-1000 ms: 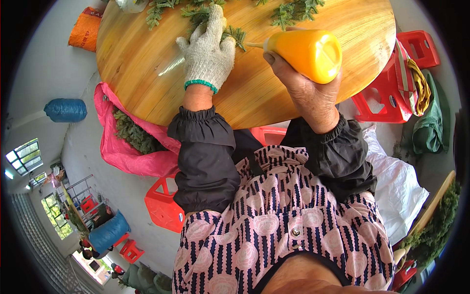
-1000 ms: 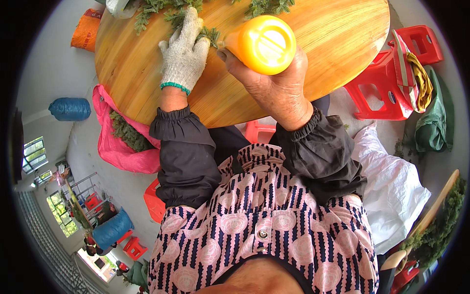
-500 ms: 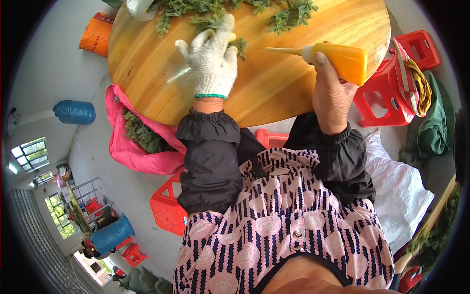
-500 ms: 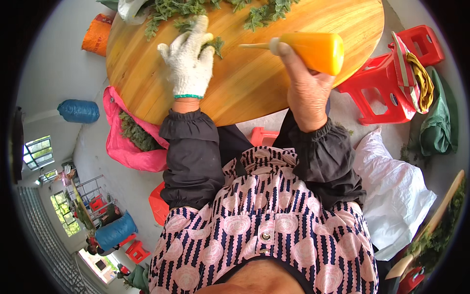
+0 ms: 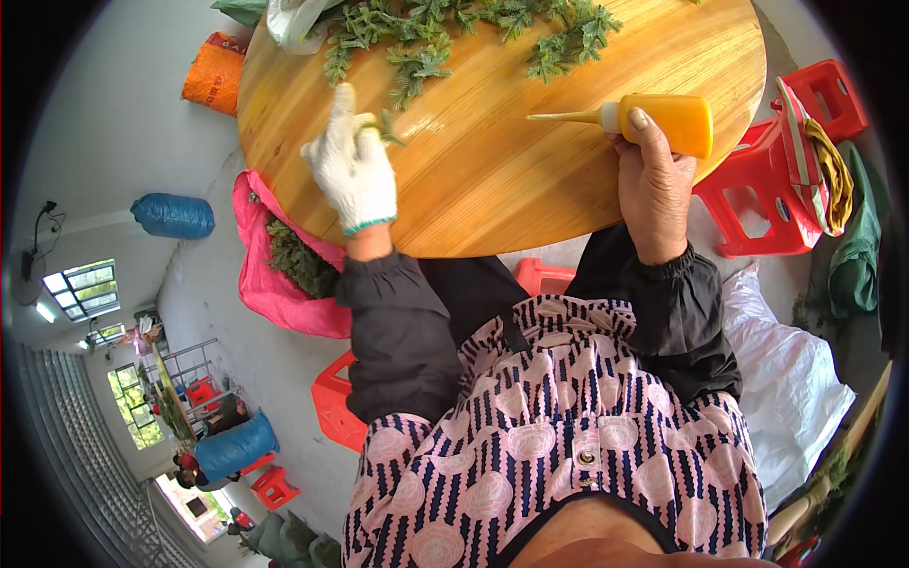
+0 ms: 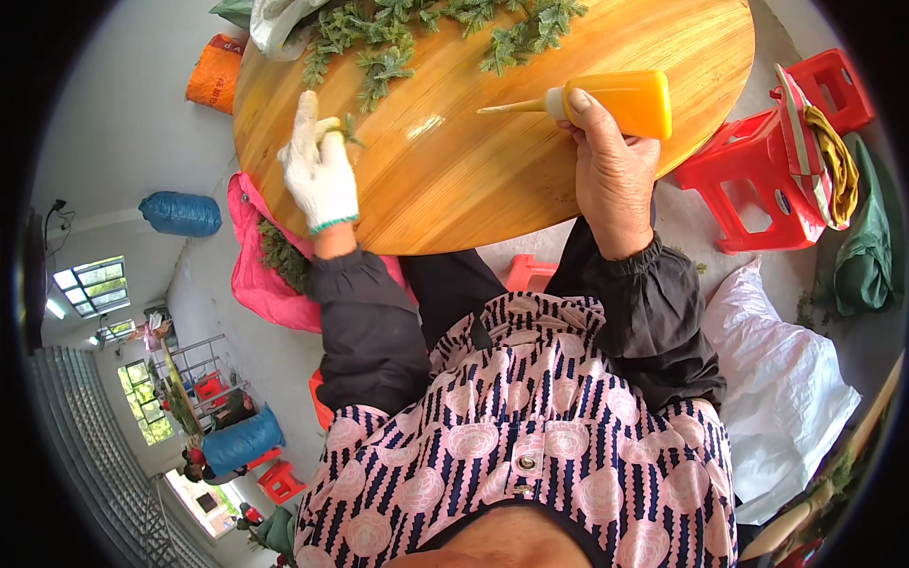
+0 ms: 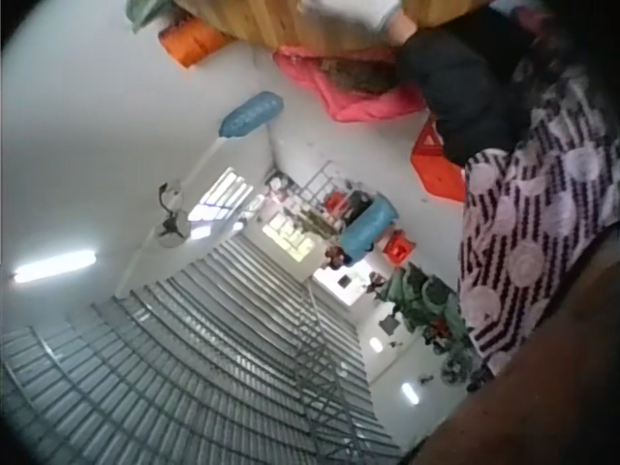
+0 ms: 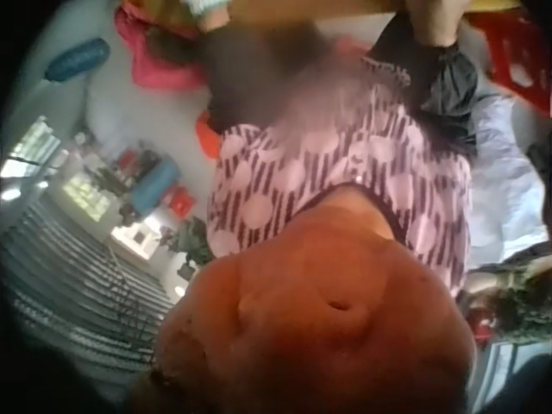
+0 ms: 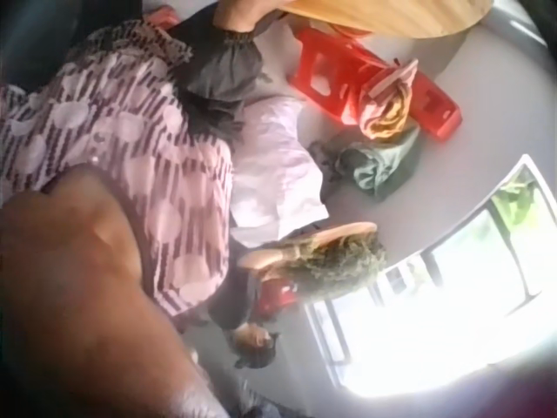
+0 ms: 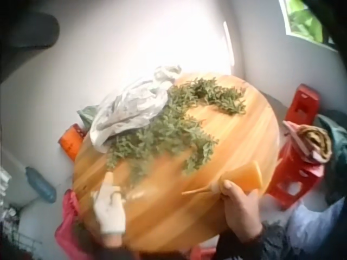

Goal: Applying glue or adhesive from a squeeze bottle to the ends of green plastic plant stems for assembly.

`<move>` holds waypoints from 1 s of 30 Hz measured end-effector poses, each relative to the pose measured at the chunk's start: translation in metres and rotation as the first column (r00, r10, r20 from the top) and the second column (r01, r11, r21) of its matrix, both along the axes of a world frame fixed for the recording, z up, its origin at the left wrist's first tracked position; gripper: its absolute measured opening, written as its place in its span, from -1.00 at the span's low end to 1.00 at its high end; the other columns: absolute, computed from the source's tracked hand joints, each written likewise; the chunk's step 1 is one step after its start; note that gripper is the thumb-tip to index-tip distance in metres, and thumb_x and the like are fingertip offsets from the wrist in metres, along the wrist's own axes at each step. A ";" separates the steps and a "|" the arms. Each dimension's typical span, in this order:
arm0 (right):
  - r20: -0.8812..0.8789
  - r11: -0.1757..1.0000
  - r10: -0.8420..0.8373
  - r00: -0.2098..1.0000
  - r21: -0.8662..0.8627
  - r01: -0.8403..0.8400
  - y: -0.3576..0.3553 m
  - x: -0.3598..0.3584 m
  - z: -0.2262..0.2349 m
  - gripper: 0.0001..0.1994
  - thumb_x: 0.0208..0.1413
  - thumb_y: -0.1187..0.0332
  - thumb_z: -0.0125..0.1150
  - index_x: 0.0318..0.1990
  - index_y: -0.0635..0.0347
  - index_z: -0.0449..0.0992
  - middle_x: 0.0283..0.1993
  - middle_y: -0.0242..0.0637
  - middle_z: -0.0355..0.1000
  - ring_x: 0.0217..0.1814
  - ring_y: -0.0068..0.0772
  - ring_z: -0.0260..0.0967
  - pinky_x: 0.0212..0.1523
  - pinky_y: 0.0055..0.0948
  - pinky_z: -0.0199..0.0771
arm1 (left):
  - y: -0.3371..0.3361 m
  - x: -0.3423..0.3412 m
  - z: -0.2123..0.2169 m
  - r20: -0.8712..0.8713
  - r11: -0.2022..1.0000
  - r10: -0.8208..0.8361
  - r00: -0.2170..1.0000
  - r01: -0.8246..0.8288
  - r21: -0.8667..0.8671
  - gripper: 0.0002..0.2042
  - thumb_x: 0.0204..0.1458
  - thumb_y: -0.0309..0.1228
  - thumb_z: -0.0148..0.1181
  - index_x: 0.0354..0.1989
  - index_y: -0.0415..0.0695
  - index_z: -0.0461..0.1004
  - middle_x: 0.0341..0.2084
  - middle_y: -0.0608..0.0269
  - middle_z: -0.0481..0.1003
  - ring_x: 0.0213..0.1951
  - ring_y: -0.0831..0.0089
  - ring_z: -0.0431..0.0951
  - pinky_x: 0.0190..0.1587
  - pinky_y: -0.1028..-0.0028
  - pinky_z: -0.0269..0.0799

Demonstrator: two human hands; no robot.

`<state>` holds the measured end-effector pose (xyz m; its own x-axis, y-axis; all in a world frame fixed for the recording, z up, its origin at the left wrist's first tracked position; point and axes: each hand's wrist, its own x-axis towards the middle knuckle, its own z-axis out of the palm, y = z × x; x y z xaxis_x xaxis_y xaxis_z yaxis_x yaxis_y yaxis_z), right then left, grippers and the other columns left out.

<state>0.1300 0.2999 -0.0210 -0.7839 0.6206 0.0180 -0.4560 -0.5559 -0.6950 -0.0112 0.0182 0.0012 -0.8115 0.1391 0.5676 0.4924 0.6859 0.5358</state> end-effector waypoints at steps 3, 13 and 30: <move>-0.001 1.000 0.007 1.000 0.026 -0.007 0.000 -0.001 -0.002 -0.76 0.21 0.39 0.40 -0.03 0.28 0.58 -0.11 -0.33 0.58 -0.08 -0.48 0.52 0.01 -0.40 0.51 | -0.028 -0.027 -0.003 -0.261 0.915 0.144 0.955 -0.228 -0.333 -0.45 0.05 -0.54 0.20 0.30 -0.06 0.47 -0.10 0.12 0.67 -0.06 0.25 0.57 0.16 0.17 0.31; 0.026 1.000 -0.001 1.000 0.025 0.000 -0.001 0.000 0.004 -0.77 0.21 0.38 0.41 -0.06 0.28 0.59 -0.14 -0.35 0.57 -0.12 -0.52 0.49 -0.04 -0.43 0.47 | 0.049 -0.029 0.002 -0.071 0.826 0.112 0.991 -0.132 -0.548 -0.43 0.03 -0.40 0.30 0.31 -0.01 0.46 -0.19 0.04 0.67 -0.19 0.06 0.63 -0.02 0.10 0.51; 0.096 0.997 0.004 0.995 0.071 -0.010 0.007 0.004 -0.001 -0.66 0.18 0.32 0.43 0.01 0.27 0.50 -0.04 -0.28 0.52 0.03 -0.36 0.49 0.10 -0.24 0.48 | 0.034 -0.007 0.045 0.357 0.915 -0.233 0.904 0.329 -0.234 -0.43 0.12 -0.68 0.16 0.36 -0.09 0.43 0.07 0.16 0.58 -0.04 0.46 0.54 0.12 0.41 0.45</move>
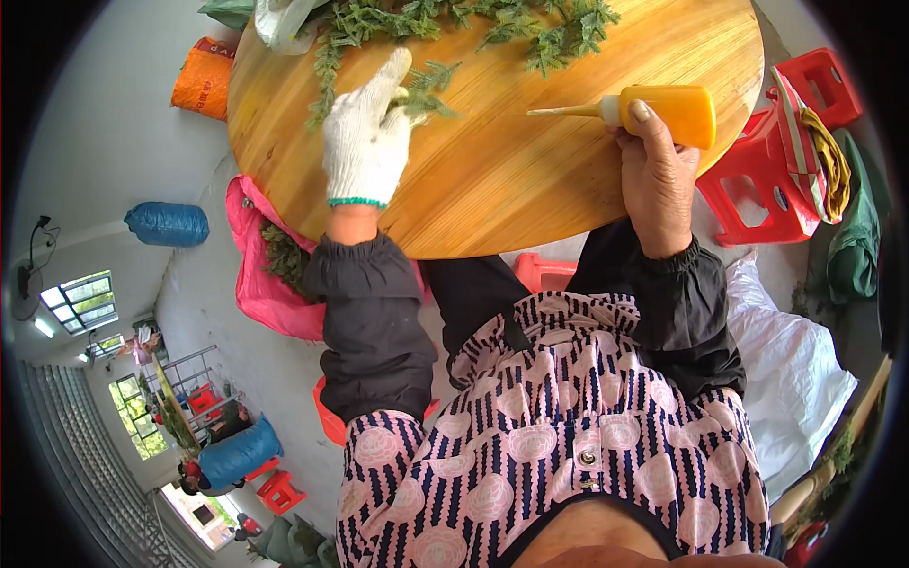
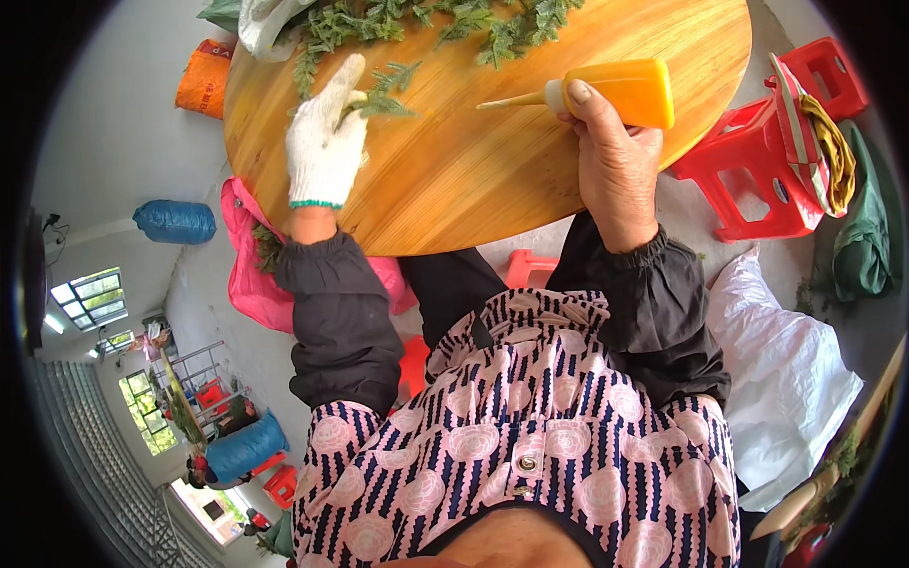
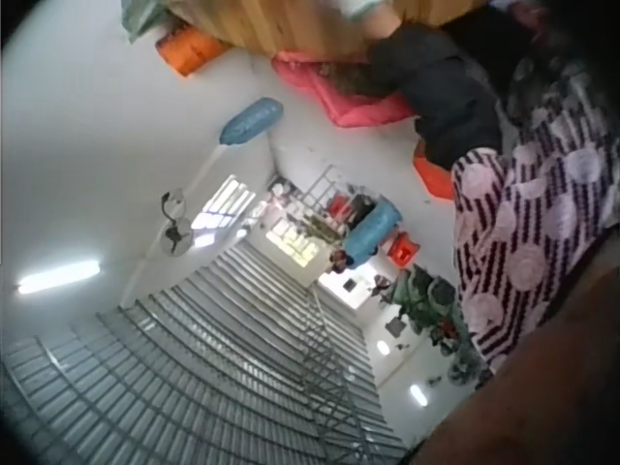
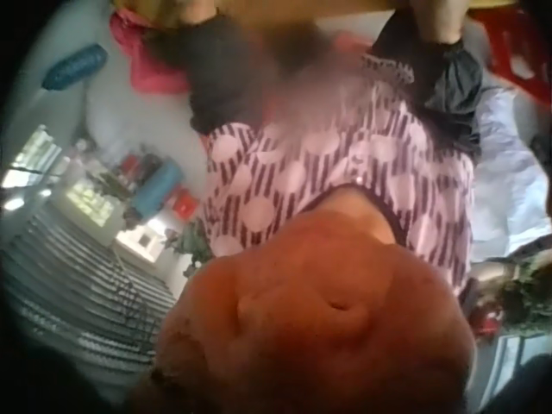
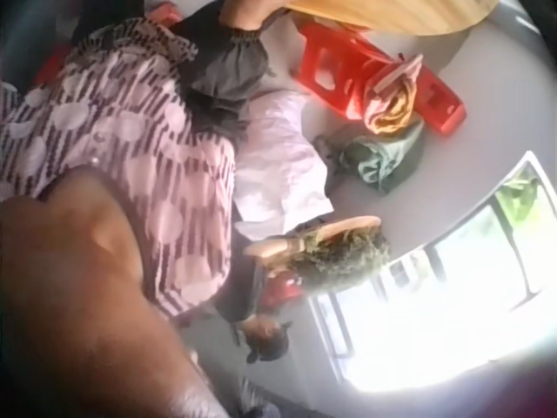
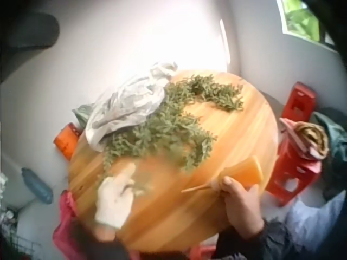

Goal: Applying glue or adhesive from a squeeze bottle to the ends of green plastic plant stems for assembly.

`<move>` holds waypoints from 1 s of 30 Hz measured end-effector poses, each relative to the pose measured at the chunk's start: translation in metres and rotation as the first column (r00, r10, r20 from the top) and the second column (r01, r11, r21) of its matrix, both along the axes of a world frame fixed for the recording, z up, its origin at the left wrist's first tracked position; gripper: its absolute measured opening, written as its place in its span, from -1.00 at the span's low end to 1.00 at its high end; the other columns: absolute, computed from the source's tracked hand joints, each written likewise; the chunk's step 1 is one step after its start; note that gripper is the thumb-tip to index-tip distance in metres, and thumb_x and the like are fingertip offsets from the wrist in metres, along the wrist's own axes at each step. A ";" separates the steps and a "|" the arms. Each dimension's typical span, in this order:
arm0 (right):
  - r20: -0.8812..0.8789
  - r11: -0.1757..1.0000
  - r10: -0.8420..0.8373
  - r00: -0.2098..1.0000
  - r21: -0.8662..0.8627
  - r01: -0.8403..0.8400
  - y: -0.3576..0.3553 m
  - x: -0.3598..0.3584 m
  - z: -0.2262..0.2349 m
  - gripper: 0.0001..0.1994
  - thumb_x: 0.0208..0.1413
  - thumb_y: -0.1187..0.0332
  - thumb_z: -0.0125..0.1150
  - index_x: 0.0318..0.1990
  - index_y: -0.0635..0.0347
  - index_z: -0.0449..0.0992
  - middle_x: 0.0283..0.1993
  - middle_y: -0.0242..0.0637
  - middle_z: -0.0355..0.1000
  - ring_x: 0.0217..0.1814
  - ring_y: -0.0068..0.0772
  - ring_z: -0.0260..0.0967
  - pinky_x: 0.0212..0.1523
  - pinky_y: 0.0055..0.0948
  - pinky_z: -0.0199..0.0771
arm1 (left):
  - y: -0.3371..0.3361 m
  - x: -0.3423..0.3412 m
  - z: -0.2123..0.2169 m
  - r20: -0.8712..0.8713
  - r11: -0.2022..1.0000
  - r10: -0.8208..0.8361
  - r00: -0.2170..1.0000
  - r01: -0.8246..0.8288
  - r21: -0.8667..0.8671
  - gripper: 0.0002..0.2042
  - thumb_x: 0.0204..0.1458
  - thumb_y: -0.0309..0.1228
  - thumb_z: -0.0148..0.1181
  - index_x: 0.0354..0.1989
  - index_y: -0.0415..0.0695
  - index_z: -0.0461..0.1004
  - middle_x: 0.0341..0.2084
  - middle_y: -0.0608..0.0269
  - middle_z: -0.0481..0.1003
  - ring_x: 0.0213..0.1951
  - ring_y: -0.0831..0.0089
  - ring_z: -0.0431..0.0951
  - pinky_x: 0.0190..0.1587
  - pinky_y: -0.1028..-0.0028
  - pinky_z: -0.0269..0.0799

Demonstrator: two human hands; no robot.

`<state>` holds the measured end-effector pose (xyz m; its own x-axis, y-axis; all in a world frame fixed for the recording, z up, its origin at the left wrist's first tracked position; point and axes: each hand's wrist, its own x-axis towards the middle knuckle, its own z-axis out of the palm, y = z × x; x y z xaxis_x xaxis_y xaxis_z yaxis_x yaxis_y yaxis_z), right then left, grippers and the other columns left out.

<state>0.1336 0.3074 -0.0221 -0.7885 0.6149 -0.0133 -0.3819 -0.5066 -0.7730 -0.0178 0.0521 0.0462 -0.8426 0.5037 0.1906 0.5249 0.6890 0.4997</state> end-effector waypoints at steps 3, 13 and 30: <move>-0.012 1.000 0.014 1.000 0.019 -0.013 -0.002 -0.002 0.003 -0.67 0.18 0.32 0.42 0.02 0.26 0.50 -0.04 -0.28 0.52 0.03 -0.36 0.49 0.10 -0.24 0.48 | -0.019 0.012 -0.005 -0.130 0.994 -0.101 0.986 0.104 0.014 -0.39 0.02 -0.72 0.14 0.31 -0.01 0.50 -0.07 0.21 0.65 -0.13 0.37 0.56 0.13 0.30 0.45; -0.062 1.000 -0.031 0.998 0.004 0.031 0.001 -0.002 0.002 -0.74 0.18 0.38 0.44 -0.05 0.29 0.58 -0.14 -0.33 0.58 -0.12 -0.47 0.52 -0.02 -0.40 0.51 | -0.023 0.062 -0.023 -0.306 0.970 0.184 0.934 -0.122 0.212 -0.45 0.07 -0.74 0.02 0.31 -0.25 0.43 0.15 0.03 0.55 0.10 0.33 0.58 0.22 0.34 0.43; 0.035 0.792 0.256 0.966 0.566 -0.230 -0.065 -0.019 0.044 -0.54 0.03 0.56 0.50 0.10 0.36 0.51 -0.10 -0.27 0.61 -0.08 -0.46 0.58 0.02 -0.47 0.58 | 0.000 0.067 -0.055 -0.417 0.974 0.136 0.899 -0.198 -0.108 -0.38 -0.01 -0.28 0.34 0.31 -0.07 0.44 -0.32 0.21 0.65 -0.24 0.15 0.57 -0.10 0.16 0.28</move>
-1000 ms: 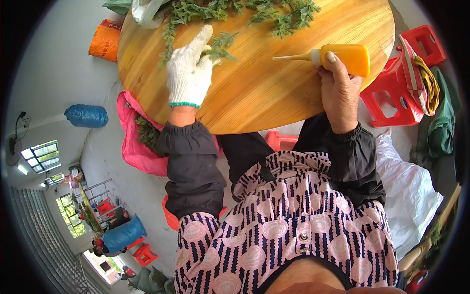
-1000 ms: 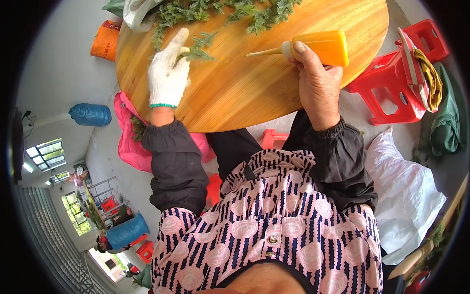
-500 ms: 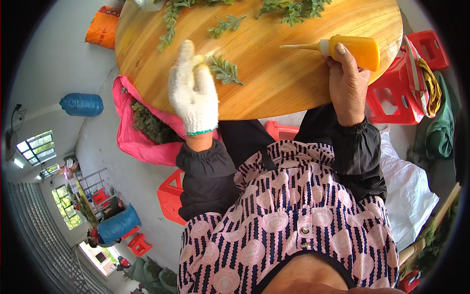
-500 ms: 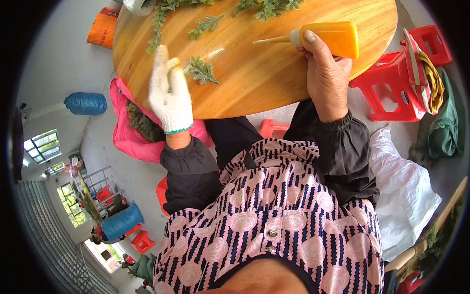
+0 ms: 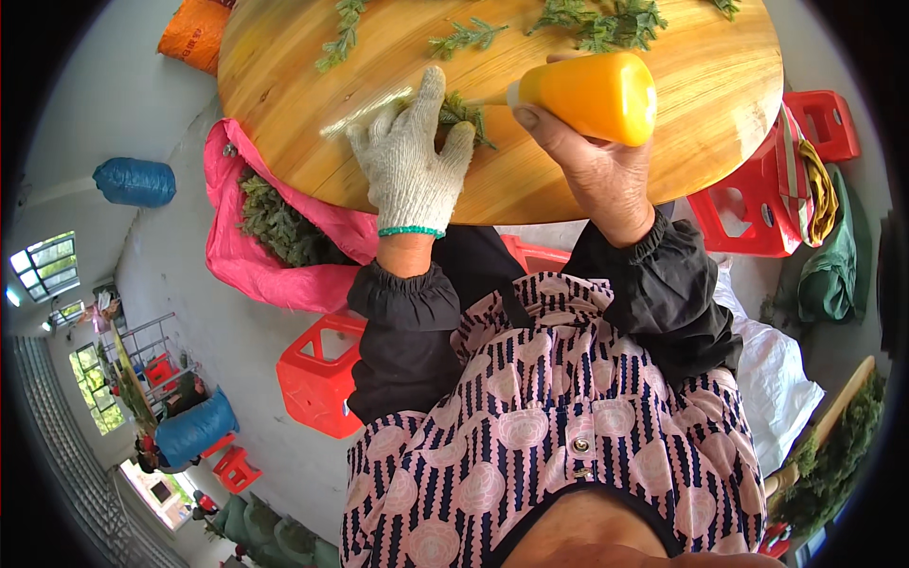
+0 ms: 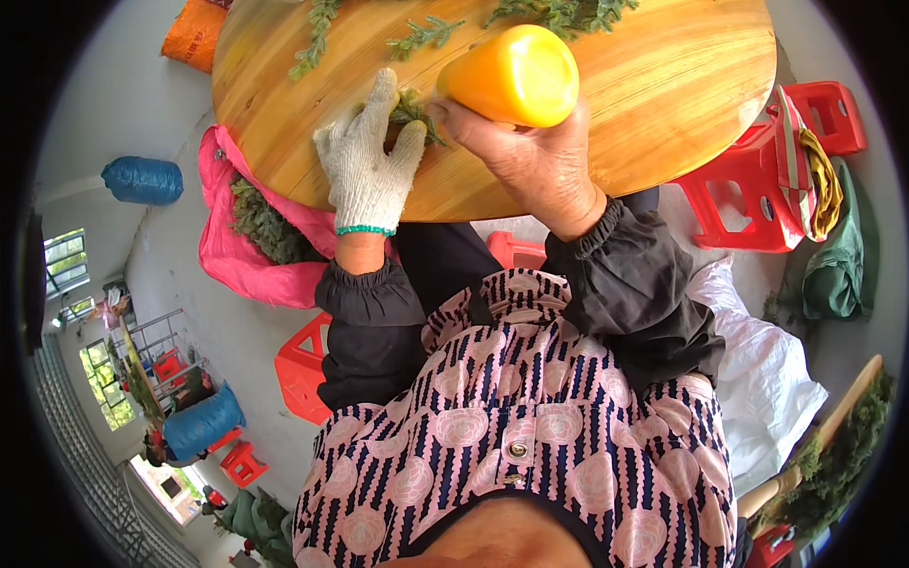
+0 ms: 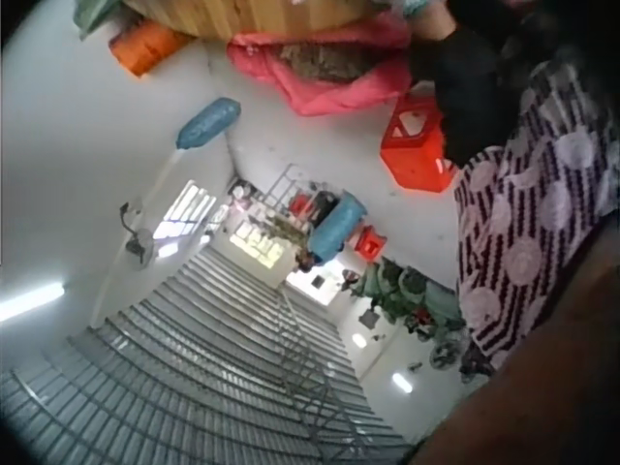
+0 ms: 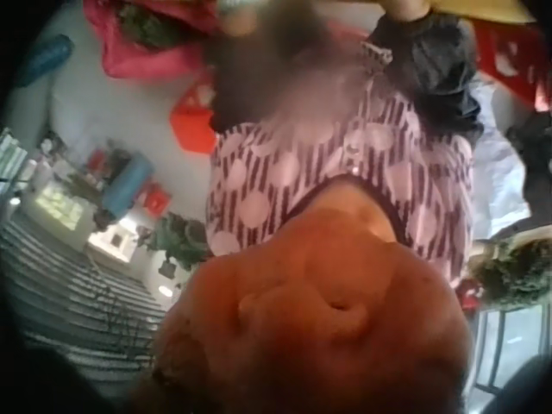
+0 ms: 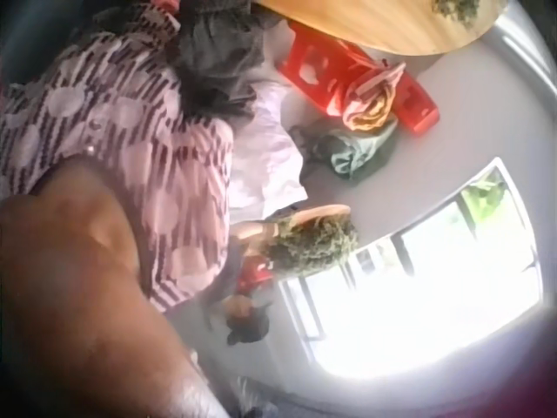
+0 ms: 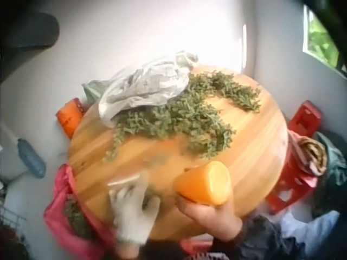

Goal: Applying glue or adhesive from a squeeze bottle to the ends of green plastic plant stems for assembly.

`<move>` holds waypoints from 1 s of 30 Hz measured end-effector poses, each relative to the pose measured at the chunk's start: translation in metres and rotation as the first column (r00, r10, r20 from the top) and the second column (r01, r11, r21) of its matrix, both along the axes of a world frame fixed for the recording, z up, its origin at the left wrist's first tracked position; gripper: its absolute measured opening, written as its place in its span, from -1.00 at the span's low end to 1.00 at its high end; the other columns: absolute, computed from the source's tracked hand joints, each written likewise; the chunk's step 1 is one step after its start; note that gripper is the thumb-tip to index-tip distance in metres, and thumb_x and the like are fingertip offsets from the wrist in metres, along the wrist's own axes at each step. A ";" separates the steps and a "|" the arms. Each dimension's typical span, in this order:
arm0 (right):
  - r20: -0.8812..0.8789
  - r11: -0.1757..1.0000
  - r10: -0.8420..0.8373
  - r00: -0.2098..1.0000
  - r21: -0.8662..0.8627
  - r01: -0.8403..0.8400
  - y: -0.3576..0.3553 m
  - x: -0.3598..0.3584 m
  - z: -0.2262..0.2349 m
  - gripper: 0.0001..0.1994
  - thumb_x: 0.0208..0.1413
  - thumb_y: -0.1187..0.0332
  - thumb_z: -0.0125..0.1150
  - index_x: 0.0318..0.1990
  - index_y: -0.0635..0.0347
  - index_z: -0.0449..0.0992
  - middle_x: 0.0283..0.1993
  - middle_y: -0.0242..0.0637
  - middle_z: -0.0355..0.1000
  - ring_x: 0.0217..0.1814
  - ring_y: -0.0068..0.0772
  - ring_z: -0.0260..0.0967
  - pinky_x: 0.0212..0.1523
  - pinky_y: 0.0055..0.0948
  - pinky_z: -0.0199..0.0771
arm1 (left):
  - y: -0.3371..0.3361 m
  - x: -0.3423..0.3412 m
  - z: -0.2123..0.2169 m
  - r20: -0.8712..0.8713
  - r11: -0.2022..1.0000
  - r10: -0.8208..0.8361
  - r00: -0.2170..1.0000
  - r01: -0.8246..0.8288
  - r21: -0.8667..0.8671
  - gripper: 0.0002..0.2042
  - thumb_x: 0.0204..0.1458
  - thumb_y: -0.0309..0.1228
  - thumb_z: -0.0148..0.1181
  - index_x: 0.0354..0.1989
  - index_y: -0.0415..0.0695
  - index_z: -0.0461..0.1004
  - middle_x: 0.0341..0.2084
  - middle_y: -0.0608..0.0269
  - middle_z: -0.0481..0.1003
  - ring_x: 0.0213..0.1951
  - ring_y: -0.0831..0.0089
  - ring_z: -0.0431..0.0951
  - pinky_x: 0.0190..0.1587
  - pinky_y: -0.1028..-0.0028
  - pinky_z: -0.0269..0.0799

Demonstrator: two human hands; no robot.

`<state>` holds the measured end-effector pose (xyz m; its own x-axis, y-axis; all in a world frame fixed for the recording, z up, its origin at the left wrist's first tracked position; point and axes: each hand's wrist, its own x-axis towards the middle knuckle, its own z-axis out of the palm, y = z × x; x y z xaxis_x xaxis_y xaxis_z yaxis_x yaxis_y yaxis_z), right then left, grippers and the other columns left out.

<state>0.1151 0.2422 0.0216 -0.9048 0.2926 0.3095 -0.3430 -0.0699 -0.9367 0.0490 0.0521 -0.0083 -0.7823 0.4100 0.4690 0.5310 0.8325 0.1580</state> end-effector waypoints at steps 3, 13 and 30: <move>-0.023 0.991 0.012 1.000 0.136 -0.009 0.000 -0.007 0.000 -0.60 0.03 0.55 0.52 0.04 0.36 0.54 -0.13 -0.28 0.62 -0.11 -0.48 0.59 -0.02 -0.50 0.59 | 0.005 0.001 0.001 0.006 1.000 0.006 1.000 -0.006 -0.002 -0.41 0.00 -0.27 0.33 0.28 -0.07 0.46 -0.39 0.26 0.62 -0.27 0.16 0.57 -0.11 0.14 0.29; -0.050 0.966 -0.005 0.999 0.257 0.018 -0.006 -0.009 0.010 -0.74 0.02 0.52 0.54 -0.14 0.32 0.62 -0.21 -0.32 0.64 -0.20 -0.52 0.60 -0.12 -0.50 0.60 | 0.006 0.005 0.001 0.073 0.998 0.051 0.996 -0.054 0.030 -0.39 0.03 -0.22 0.33 0.33 0.04 0.41 -0.36 0.24 0.61 -0.08 0.11 0.52 0.12 -0.08 0.19; -0.131 0.938 -0.031 0.991 0.338 0.074 -0.004 0.004 0.015 -0.80 -0.04 0.50 0.58 -0.25 0.27 0.68 -0.26 -0.30 0.64 -0.25 -0.45 0.60 -0.14 -0.47 0.59 | 0.006 0.009 0.003 0.136 0.998 0.064 0.989 -0.060 -0.033 -0.42 0.14 -0.16 0.26 0.37 0.13 0.38 -0.02 0.27 0.64 0.17 0.08 0.47 0.33 -0.32 0.02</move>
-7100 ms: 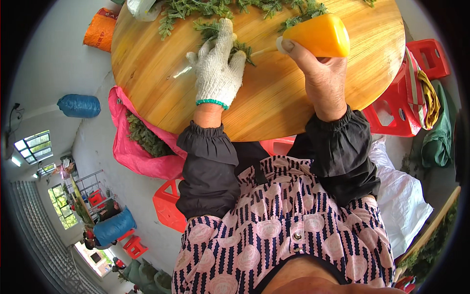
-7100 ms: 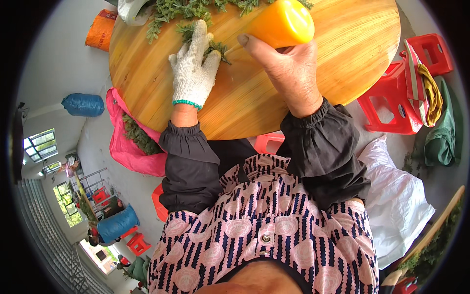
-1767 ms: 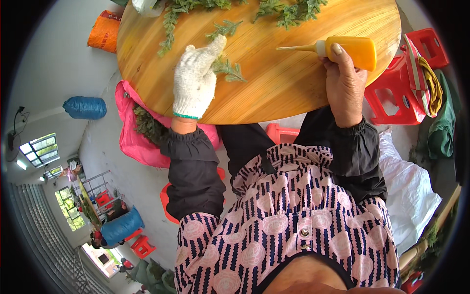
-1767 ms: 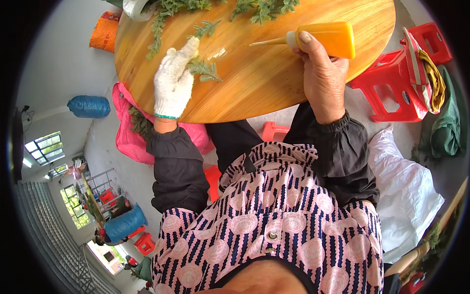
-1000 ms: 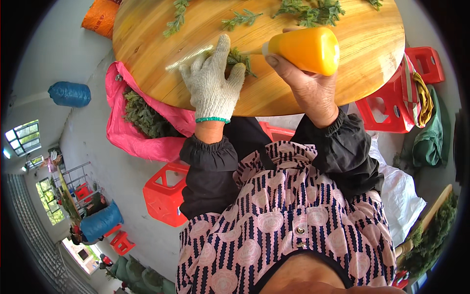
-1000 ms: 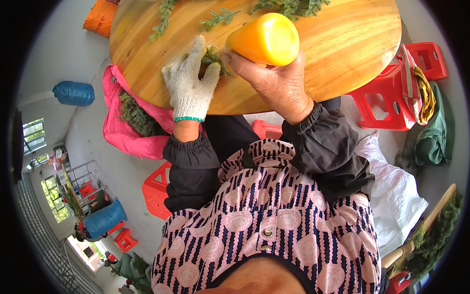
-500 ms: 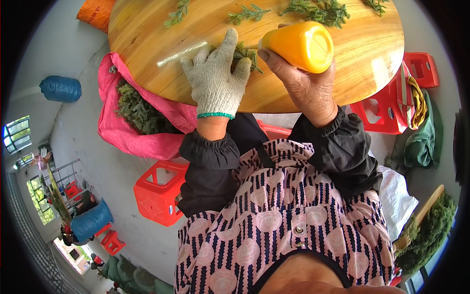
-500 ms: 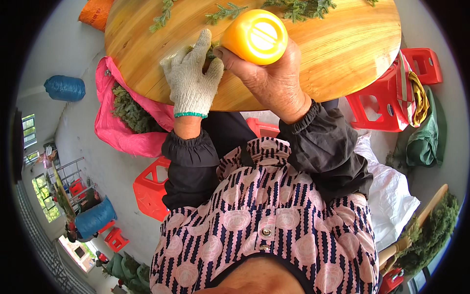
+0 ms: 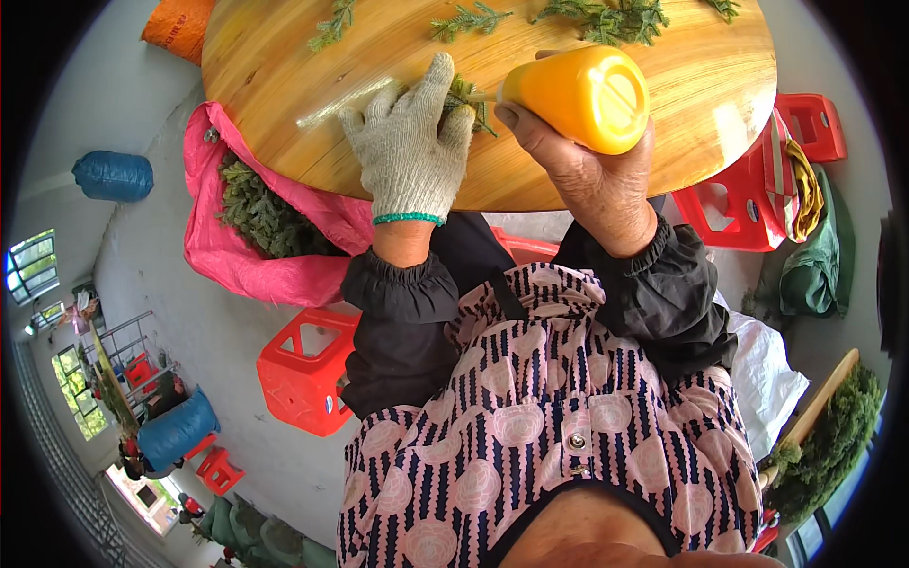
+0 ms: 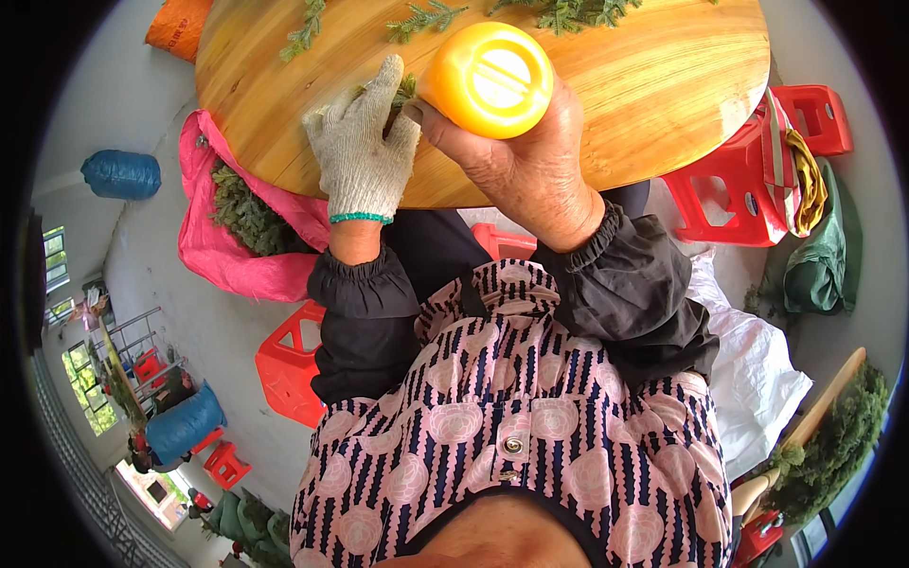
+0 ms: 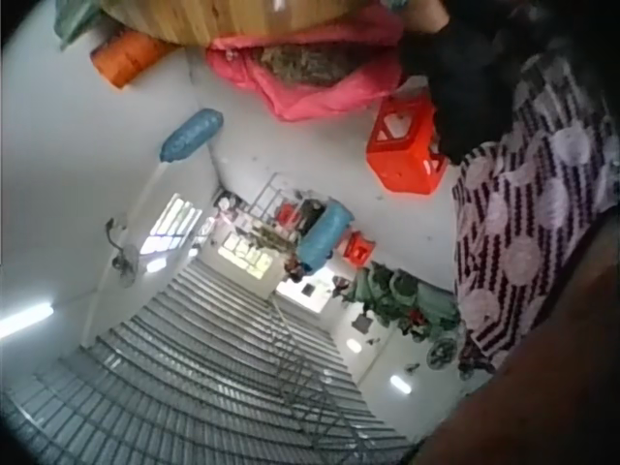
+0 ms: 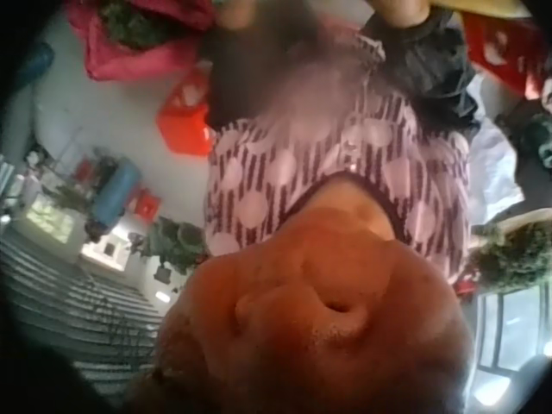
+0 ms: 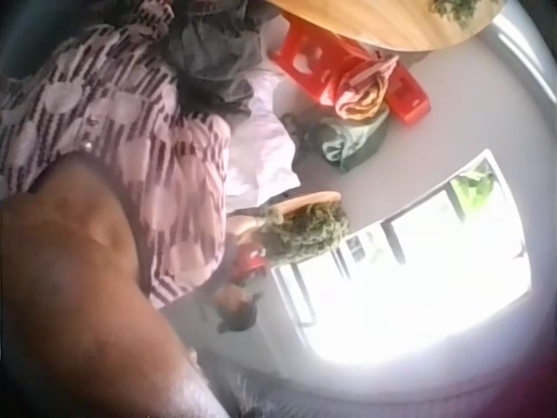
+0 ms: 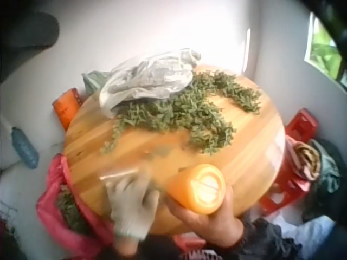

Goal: Applying glue or adhesive from a squeeze bottle to the ends of green plastic plant stems for assembly.

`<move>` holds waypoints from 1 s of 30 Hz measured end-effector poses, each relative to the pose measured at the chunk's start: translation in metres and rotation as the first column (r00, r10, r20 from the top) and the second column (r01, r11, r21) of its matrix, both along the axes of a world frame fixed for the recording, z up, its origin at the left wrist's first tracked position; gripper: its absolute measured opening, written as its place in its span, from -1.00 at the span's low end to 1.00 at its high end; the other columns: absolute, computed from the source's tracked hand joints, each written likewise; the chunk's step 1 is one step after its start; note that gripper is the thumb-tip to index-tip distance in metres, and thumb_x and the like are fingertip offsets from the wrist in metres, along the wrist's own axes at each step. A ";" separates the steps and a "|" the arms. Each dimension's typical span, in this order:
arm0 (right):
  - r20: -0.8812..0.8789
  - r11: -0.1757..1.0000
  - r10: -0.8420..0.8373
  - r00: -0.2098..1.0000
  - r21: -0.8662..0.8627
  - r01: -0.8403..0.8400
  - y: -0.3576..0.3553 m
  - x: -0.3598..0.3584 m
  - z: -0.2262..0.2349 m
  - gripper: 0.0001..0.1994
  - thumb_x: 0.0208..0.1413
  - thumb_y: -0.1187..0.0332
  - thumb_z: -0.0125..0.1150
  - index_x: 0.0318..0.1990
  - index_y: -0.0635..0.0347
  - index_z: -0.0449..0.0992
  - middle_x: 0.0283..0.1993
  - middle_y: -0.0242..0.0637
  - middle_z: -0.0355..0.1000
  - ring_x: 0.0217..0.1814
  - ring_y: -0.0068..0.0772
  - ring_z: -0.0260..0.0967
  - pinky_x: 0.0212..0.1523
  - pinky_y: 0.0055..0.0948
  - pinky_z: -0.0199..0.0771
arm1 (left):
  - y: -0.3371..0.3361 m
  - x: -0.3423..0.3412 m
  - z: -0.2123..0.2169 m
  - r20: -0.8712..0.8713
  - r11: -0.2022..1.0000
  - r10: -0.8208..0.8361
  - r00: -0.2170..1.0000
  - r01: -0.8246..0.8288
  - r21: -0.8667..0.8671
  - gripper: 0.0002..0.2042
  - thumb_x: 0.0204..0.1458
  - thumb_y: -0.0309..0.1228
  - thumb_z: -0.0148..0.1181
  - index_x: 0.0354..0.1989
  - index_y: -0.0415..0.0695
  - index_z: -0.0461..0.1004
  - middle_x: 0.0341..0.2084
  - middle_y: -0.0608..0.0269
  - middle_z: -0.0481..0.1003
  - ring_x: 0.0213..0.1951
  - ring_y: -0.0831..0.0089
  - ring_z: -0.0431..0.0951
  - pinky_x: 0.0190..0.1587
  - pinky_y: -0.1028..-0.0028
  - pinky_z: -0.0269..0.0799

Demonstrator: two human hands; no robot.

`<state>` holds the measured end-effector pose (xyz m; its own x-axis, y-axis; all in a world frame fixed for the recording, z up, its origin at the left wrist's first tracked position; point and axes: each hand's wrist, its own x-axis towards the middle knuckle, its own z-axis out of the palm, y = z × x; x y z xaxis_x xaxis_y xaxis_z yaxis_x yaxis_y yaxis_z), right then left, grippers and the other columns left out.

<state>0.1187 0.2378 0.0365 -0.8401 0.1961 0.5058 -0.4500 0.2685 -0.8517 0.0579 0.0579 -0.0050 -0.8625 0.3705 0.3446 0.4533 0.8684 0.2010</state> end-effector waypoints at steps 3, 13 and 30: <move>-0.043 0.984 -0.032 0.999 0.175 0.039 0.002 0.003 -0.001 -0.79 -0.05 0.51 0.58 -0.25 0.26 0.68 -0.24 -0.29 0.64 -0.24 -0.44 0.60 -0.13 -0.46 0.59 | -0.002 0.000 -0.003 -0.008 1.000 0.002 1.000 -0.002 -0.007 -0.43 0.14 -0.18 0.27 0.37 0.14 0.38 0.00 0.28 0.63 0.17 0.09 0.47 0.33 -0.32 0.02; 0.073 0.997 -0.077 0.994 0.033 0.075 0.001 0.017 -0.007 -0.74 -0.02 0.53 0.56 -0.16 0.34 0.65 -0.20 -0.27 0.64 -0.18 -0.45 0.62 -0.06 -0.46 0.61 | -0.002 -0.004 -0.011 -0.131 1.000 -0.018 0.991 0.018 0.000 -0.48 0.12 -0.22 0.29 0.31 0.19 0.46 -0.07 0.26 0.64 0.11 0.15 0.50 0.23 -0.11 0.12; 0.010 0.992 -0.095 0.995 0.083 0.094 0.002 0.035 -0.016 -0.72 -0.04 0.50 0.57 -0.16 0.33 0.63 -0.13 -0.24 0.63 -0.16 -0.45 0.61 -0.05 -0.46 0.61 | -0.007 -0.009 -0.011 -0.085 1.000 -0.002 0.996 0.003 0.008 -0.53 0.11 -0.17 0.25 0.23 0.13 0.52 -0.13 0.24 0.67 0.08 0.20 0.54 0.18 -0.08 0.20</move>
